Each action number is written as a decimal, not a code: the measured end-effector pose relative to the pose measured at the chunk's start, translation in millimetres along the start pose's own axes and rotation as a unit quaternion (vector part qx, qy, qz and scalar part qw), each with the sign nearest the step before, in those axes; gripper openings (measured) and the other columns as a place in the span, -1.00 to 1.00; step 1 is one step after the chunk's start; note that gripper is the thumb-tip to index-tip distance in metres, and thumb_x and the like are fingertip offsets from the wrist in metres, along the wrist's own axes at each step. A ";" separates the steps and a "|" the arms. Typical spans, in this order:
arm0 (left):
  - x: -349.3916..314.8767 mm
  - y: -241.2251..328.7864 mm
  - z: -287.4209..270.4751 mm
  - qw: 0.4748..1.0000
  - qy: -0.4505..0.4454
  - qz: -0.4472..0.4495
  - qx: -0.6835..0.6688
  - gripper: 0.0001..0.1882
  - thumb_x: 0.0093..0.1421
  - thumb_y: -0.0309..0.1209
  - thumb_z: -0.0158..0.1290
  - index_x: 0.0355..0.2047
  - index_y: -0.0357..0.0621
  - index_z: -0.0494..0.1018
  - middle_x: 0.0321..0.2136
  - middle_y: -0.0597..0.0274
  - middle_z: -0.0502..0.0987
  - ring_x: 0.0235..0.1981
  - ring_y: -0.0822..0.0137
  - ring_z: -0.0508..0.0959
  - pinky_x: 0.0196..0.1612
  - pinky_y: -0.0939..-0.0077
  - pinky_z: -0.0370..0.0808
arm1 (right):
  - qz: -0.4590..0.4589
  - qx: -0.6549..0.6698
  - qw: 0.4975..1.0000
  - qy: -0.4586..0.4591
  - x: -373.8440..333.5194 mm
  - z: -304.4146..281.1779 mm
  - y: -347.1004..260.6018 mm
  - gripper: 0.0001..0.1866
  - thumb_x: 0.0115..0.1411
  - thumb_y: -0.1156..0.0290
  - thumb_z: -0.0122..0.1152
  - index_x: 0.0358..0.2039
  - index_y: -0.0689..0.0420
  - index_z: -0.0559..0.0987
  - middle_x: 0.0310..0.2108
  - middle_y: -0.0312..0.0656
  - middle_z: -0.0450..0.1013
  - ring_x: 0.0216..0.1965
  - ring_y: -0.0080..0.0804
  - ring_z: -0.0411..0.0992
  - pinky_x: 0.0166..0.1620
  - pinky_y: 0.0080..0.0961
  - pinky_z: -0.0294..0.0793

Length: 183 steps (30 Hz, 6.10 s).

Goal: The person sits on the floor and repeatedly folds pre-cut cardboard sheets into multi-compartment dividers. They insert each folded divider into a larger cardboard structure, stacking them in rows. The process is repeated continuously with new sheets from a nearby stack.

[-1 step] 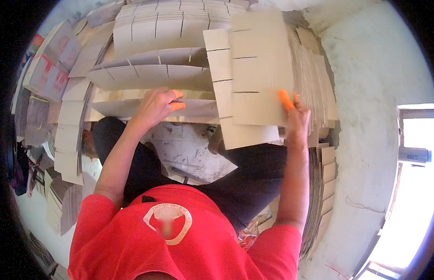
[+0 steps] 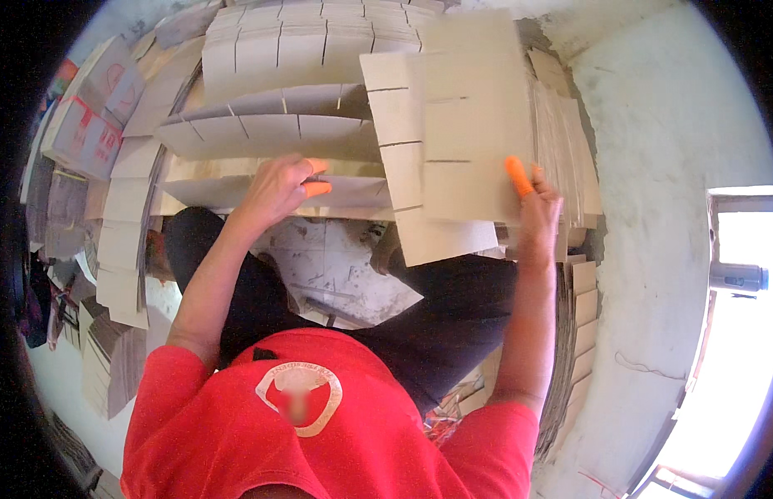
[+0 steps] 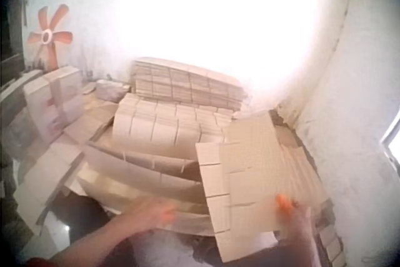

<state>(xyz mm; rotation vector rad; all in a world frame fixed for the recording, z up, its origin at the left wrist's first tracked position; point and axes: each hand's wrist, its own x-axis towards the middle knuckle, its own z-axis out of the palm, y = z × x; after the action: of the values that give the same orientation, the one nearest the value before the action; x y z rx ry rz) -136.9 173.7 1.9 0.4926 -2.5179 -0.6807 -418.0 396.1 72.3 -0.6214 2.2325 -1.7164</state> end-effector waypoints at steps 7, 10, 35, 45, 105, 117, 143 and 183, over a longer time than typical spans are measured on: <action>-0.4 -5.8 10.0 1.000 0.002 0.006 0.006 -0.74 -0.01 -0.34 0.23 -0.30 -0.15 0.57 -0.54 0.03 0.51 -0.49 0.04 0.53 -0.40 0.22 0.45 | -0.084 -0.077 0.987 -0.118 -43.2 20.1 -74.7 -0.49 0.14 0.56 0.23 0.13 0.20 0.40 -0.31 -0.38 0.47 -0.34 -0.72 0.35 -0.27 -0.75 0.37; 1.4 -5.1 9.0 1.000 -0.015 -0.007 0.018 -0.74 -0.01 -0.33 0.24 -0.30 -0.15 0.57 -0.52 0.04 0.52 -0.47 0.04 0.53 -0.39 0.21 0.45 | -0.146 -0.139 0.966 -0.161 -64.4 49.0 -75.3 -0.41 0.12 0.57 0.26 0.19 0.15 0.35 -0.31 -0.42 0.47 -0.35 -0.78 0.34 -0.30 -0.77 0.38; -31.2 -38.5 -28.0 0.999 0.025 -0.009 0.031 -0.84 -0.06 -0.49 0.22 -0.40 -0.16 0.58 -0.59 0.05 0.46 -0.48 0.06 0.50 -0.41 0.23 0.43 | -0.298 -0.141 0.920 -0.210 -73.4 120.5 -64.7 -0.28 0.11 0.51 0.27 0.28 -0.01 0.22 -0.31 -0.05 0.57 -0.52 -0.69 0.23 -0.37 -0.67 0.40; 2.2 -51.5 -49.7 0.991 0.106 0.033 0.078 -0.78 -0.06 -0.46 0.21 -0.34 -0.17 0.56 -0.53 0.07 0.50 -0.41 0.05 0.50 -0.35 0.22 0.43 | -0.288 -0.207 0.911 -0.211 -82.7 130.9 -61.0 -0.28 0.15 0.47 0.26 0.29 -0.02 0.19 -0.39 -0.08 0.57 -0.55 -0.64 0.22 -0.39 -0.64 0.40; 89.5 -175.7 -52.9 0.988 0.043 -0.038 0.141 -0.83 -0.12 -0.61 0.14 -0.44 -0.23 0.47 -0.47 -0.03 0.52 -0.38 -0.01 0.55 -0.37 0.22 0.47 | -0.268 -0.255 0.846 -0.383 -55.2 157.5 -63.8 -0.38 0.06 0.74 0.14 0.18 0.28 0.28 0.12 0.14 0.29 -0.09 -0.11 0.50 -0.15 -0.59 0.43; 94.4 -176.5 -49.1 0.987 0.063 -0.040 0.142 -0.79 -0.15 -0.56 0.22 -0.47 -0.22 0.43 -0.45 0.00 0.49 -0.32 -0.04 0.49 -0.27 0.19 0.44 | -0.339 -0.197 0.848 -0.357 -46.9 176.0 -61.5 -0.32 0.03 0.74 0.16 0.21 0.26 0.23 -0.19 0.22 0.44 -0.21 0.14 0.45 -0.16 -0.57 0.44; -7.3 -57.5 -38.7 0.997 -0.077 -0.004 0.026 -0.91 -0.13 -0.59 0.03 -0.54 -0.25 0.49 -0.53 -0.05 0.50 -0.43 -0.12 0.50 -0.40 0.09 0.41 | -0.267 -0.216 0.821 -0.456 -55.3 177.7 -77.3 -0.20 0.03 0.68 0.16 0.28 0.24 0.06 -0.42 0.25 0.42 -0.39 0.20 0.41 -0.31 -0.31 0.44; 70.3 -156.0 -84.2 0.967 0.070 -0.020 0.245 -0.76 -0.08 -0.50 0.24 -0.34 -0.21 0.52 -0.44 0.01 0.55 -0.35 0.00 0.55 -0.26 0.17 0.48 | -0.437 -0.257 0.823 -0.254 -32.7 248.0 -45.8 -0.52 -0.02 0.52 0.27 -0.03 0.30 0.47 -0.50 0.02 0.38 -0.53 -0.02 0.39 -0.44 -0.23 0.41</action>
<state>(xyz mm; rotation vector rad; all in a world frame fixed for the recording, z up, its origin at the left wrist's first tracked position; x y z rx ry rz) -116.5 -15.8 5.8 0.7329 -2.5345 -0.0195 -269.7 191.0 47.5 -2.1999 2.0831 -0.9189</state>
